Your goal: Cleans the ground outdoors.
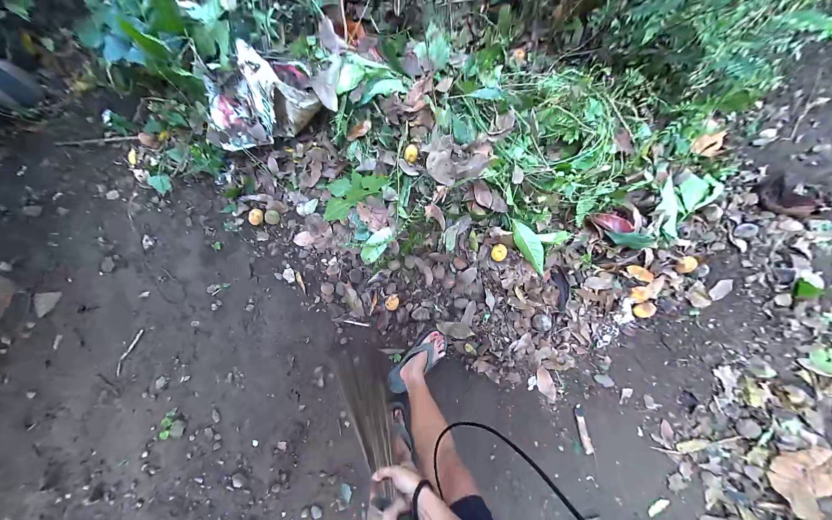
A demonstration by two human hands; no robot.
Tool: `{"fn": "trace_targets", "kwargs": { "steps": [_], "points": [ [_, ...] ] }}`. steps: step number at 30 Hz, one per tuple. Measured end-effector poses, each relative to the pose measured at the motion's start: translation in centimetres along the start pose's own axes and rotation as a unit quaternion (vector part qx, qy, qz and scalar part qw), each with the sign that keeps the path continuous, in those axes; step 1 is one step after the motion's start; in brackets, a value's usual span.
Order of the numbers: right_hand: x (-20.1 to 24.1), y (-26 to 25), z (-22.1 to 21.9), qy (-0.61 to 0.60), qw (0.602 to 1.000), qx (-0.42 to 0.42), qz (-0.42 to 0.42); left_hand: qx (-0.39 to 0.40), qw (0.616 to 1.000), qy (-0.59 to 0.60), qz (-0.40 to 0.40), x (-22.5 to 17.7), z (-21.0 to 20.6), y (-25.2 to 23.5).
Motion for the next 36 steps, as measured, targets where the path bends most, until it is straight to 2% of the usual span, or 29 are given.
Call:
{"fn": "trace_targets", "kwargs": {
  "steps": [2,4,7,9,11,15,18,22,25,28,30,32,34,36],
  "points": [
    [4.8,-2.2,4.4,-0.046,0.997,-0.057,0.024,0.055,0.996,-0.072,-0.023,-4.8,-4.0,-4.2],
    [8.9,-1.2,9.9,-0.037,0.994,-0.098,0.037,0.073,0.994,-0.073,-0.028,-9.0,-9.4,-5.0],
    [13.4,-1.2,14.1,0.002,0.995,-0.094,0.04,0.045,0.998,-0.031,-0.027,-12.9,-13.9,-5.1],
    [14.1,-1.3,15.3,0.017,0.995,-0.093,0.038,0.041,0.999,-0.014,-0.03,-12.9,-15.1,-5.3],
    [15.5,0.5,16.4,0.0,0.994,-0.097,0.053,0.052,0.998,-0.017,-0.042,-14.1,-16.3,-4.9],
    [25.3,6.2,22.4,-0.002,0.98,-0.136,0.145,0.116,0.987,-0.031,-0.105,-24.1,-22.9,-4.3],
    [32.1,11.1,25.6,-0.003,0.955,-0.2,0.221,0.176,0.971,-0.011,-0.158,-31.5,-26.4,-3.4],
    [38.7,16.9,26.9,0.002,0.907,-0.271,0.322,0.25,0.919,-0.021,-0.304,-40.2,-28.0,-2.3],
    [40.1,19.7,28.6,-0.066,0.877,-0.264,0.395,0.231,0.911,-0.132,-0.315,-44.3,-28.7,2.3],
    [38.1,21.2,28.3,-0.225,0.852,-0.186,0.434,0.239,0.906,-0.239,-0.257,-43.3,-29.0,4.8],
    [35.4,21.4,25.6,-0.253,0.865,-0.111,0.418,0.228,0.902,-0.269,-0.248,-40.9,-27.0,6.0],
    [33.0,21.6,22.1,-0.237,0.882,-0.042,0.405,0.198,0.898,-0.267,-0.287,-38.8,-23.8,7.0],
    [33.1,22.3,19.2,-0.226,0.881,0.001,0.415,0.163,0.894,-0.264,-0.323,-39.1,-21.0,7.4],
    [35.8,22.9,17.5,-0.248,0.862,-0.004,0.442,0.161,0.9,-0.239,-0.327,-42.1,-19.4,6.9]
  ]
}}
Point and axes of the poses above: each hand's wrist, its own y-axis away from the middle knuckle, its own z-axis out of the back of the hand, x = y × z, the point moved 8 cm from there along -y, towards the middle knuckle, and after that the axes turned 7 degrees about y, right-handed, at the moved point
